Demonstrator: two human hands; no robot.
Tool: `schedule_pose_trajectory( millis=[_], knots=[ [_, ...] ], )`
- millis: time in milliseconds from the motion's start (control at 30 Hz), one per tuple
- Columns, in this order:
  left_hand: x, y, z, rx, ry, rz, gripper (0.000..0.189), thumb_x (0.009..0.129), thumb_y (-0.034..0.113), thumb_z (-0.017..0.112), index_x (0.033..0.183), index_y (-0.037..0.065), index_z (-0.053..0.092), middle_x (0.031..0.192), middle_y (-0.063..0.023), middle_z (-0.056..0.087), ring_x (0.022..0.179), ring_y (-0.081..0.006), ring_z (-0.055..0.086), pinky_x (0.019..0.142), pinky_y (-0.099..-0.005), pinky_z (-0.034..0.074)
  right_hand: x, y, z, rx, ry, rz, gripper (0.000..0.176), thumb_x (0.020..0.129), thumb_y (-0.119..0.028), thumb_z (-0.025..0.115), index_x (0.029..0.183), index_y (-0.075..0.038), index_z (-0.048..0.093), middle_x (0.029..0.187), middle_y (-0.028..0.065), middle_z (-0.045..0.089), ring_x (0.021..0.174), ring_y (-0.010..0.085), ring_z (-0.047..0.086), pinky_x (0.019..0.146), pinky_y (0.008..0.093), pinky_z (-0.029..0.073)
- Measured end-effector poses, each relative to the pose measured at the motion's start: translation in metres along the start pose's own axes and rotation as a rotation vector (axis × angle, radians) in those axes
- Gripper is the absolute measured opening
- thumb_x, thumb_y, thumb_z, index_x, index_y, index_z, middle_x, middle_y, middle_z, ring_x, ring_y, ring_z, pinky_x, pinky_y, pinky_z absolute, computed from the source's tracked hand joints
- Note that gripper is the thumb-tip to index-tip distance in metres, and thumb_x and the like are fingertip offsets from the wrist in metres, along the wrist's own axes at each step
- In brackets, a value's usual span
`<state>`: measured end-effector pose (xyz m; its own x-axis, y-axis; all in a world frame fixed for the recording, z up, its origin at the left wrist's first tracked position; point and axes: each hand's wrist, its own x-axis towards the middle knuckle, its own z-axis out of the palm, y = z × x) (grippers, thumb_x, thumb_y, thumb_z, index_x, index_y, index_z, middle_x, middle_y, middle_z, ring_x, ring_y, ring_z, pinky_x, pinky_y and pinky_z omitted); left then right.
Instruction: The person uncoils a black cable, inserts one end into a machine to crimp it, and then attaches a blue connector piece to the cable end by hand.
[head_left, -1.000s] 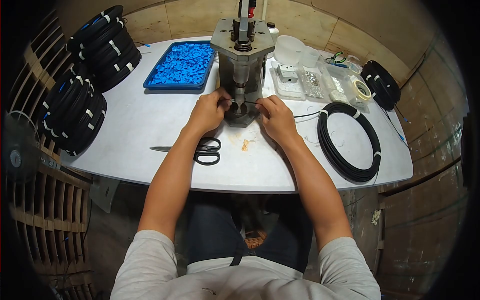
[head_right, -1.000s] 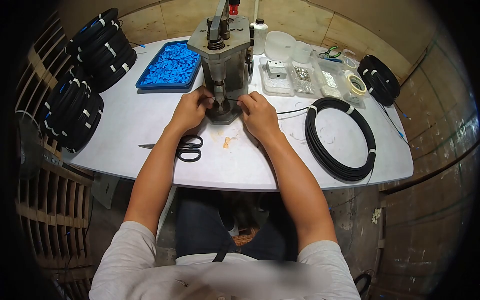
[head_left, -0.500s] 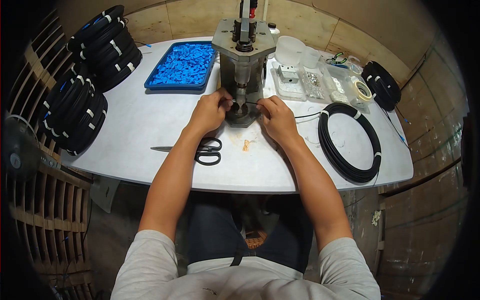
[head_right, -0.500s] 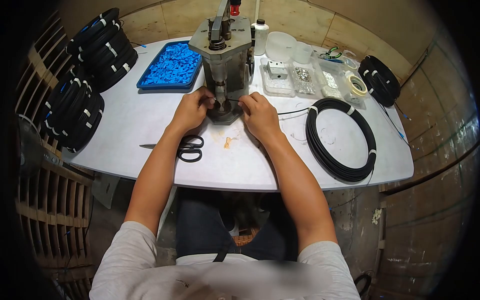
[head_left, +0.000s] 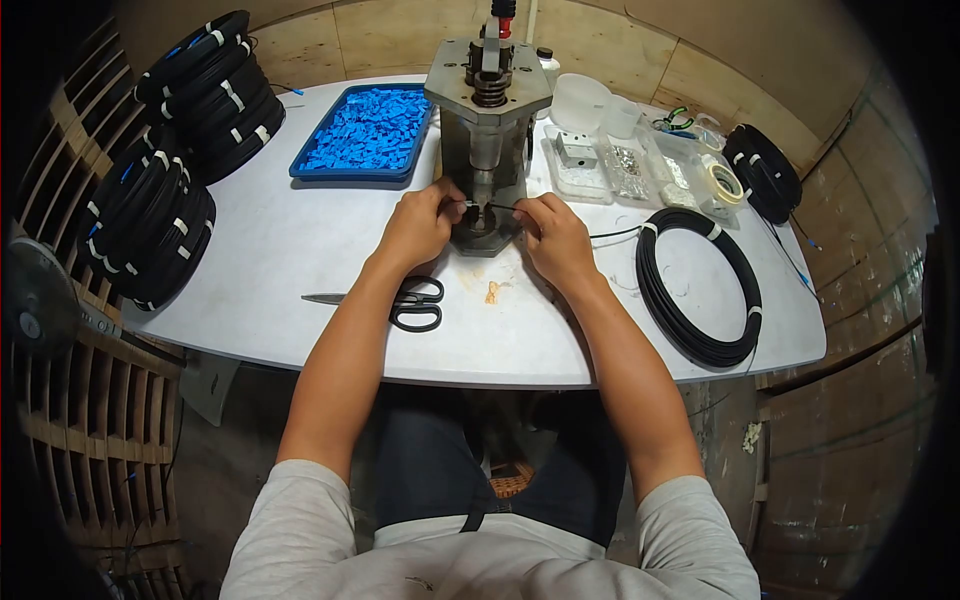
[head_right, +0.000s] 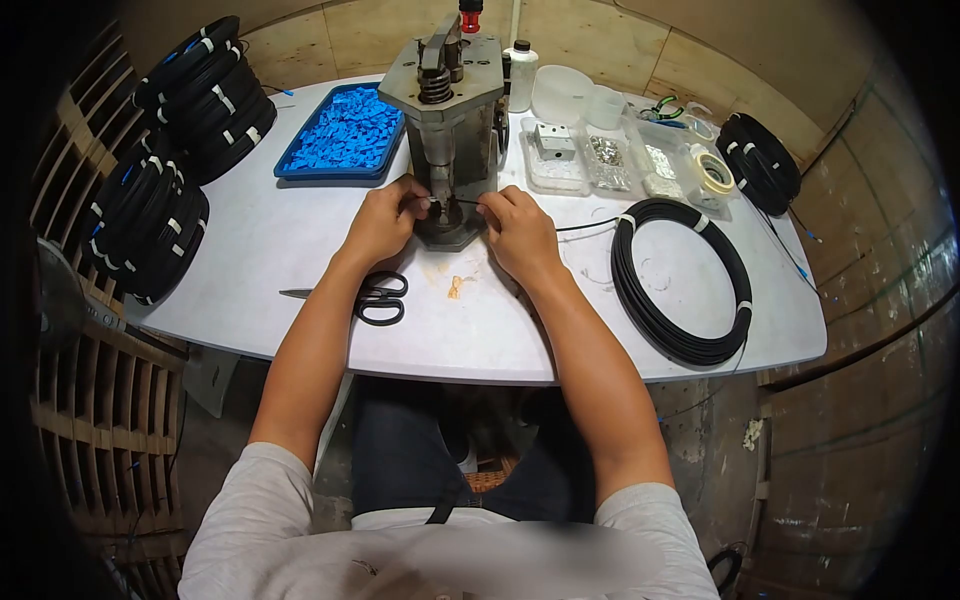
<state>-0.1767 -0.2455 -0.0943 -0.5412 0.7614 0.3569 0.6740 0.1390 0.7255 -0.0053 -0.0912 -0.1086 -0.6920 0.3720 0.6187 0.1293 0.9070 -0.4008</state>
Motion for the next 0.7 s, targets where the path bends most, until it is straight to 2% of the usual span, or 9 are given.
schedule_pose_trajectory(
  millis=[700],
  knots=[
    [-0.0015,0.0058,-0.0009,-0.003,0.015,-0.016,0.014,0.091,0.005,0.063,0.103,0.000,0.069,0.086,-0.0184,0.074,0.084,-0.0332,0.074,0.078,-0.0403,0.056,0.0005,-0.0016,0.0001,-0.010,0.018,0.002,0.009,0.090,-0.016,0.071,0.099,-0.012,0.071,0.092,0.0076,0.066,0.086,0.0302,0.067,0.071,0.0420,0.055]
  ],
)
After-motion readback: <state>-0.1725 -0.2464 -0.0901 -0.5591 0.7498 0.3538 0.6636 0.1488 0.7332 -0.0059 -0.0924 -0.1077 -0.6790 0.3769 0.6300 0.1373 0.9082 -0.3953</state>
